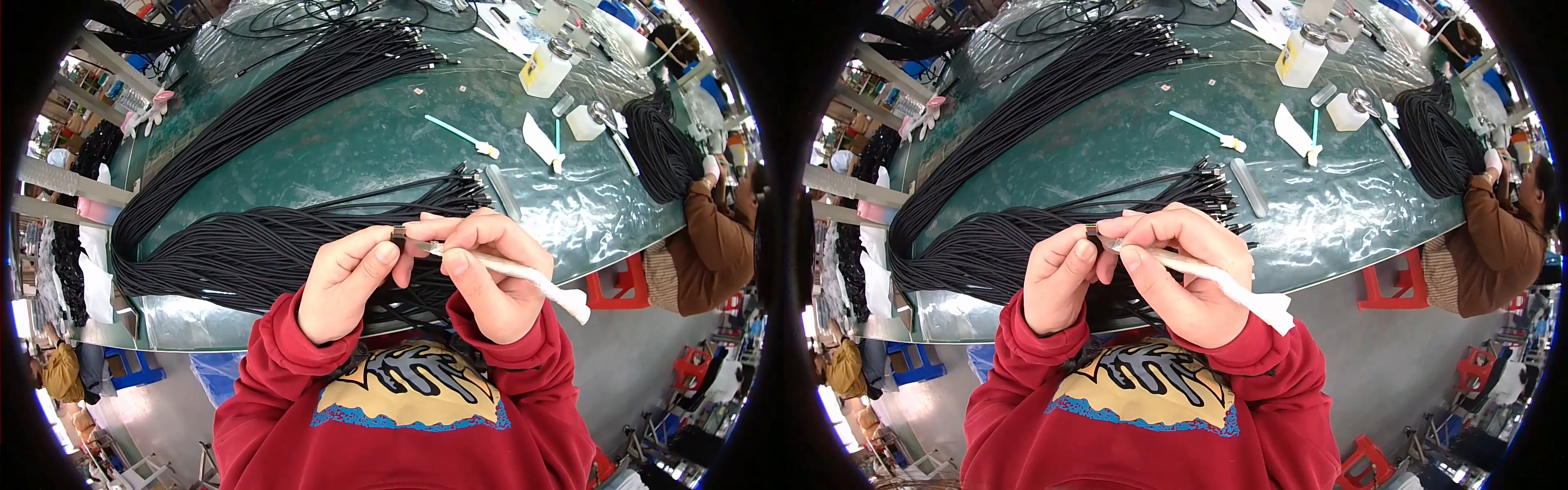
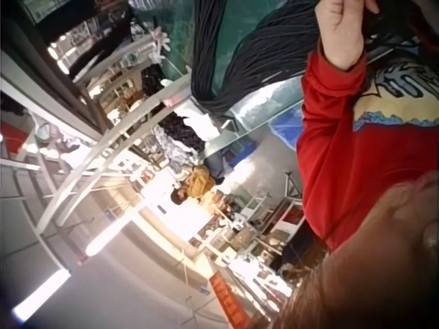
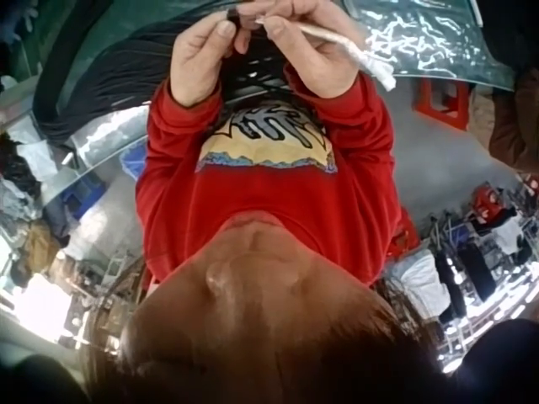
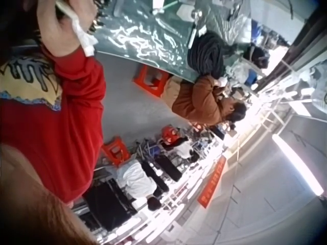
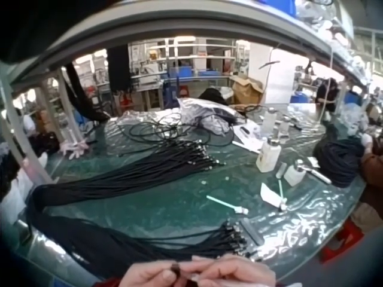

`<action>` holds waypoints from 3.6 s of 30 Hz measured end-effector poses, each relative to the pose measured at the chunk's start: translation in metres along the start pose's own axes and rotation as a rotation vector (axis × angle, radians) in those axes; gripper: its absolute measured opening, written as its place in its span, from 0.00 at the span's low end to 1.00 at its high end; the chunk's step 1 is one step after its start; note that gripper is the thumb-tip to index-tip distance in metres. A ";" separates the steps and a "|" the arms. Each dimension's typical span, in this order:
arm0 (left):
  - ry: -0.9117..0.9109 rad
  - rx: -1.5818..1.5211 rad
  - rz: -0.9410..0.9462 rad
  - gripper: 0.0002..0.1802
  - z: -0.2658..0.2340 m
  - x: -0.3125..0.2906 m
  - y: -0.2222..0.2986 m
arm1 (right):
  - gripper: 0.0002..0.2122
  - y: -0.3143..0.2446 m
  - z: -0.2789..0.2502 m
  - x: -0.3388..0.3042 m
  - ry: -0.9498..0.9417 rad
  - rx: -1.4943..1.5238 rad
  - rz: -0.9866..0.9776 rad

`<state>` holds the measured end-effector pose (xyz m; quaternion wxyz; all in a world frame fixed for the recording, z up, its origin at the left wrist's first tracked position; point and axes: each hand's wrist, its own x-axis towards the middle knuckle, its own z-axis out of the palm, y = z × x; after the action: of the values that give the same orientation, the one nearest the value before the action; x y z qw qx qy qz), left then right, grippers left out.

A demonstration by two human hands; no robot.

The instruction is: The person gathers a bundle of cables by hand, holds the connectors together, and scrapes the metal ends with a file. They then use a blade to shave the surface of a connector and wipe it with a cloth before returning the bundle to the table.

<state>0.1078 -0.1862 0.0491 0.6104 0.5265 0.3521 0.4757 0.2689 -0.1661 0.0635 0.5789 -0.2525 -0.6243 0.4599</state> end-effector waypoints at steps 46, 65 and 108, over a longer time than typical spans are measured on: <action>-0.093 -0.137 -0.299 0.17 0.010 0.000 0.006 | 0.06 -0.007 -0.031 -0.003 -0.416 -0.183 0.217; -0.046 -0.136 -0.210 0.09 0.013 0.000 0.004 | 0.08 -0.011 -0.026 -0.005 -0.285 -0.112 0.284; 0.204 0.628 0.293 0.08 0.021 0.006 0.000 | 0.08 -0.008 -0.024 -0.009 -0.133 -0.163 0.229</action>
<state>0.1295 -0.1869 0.0542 0.3059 0.6832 0.4610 0.4766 0.2951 -0.1711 0.0640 0.4574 -0.3372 -0.6637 0.4864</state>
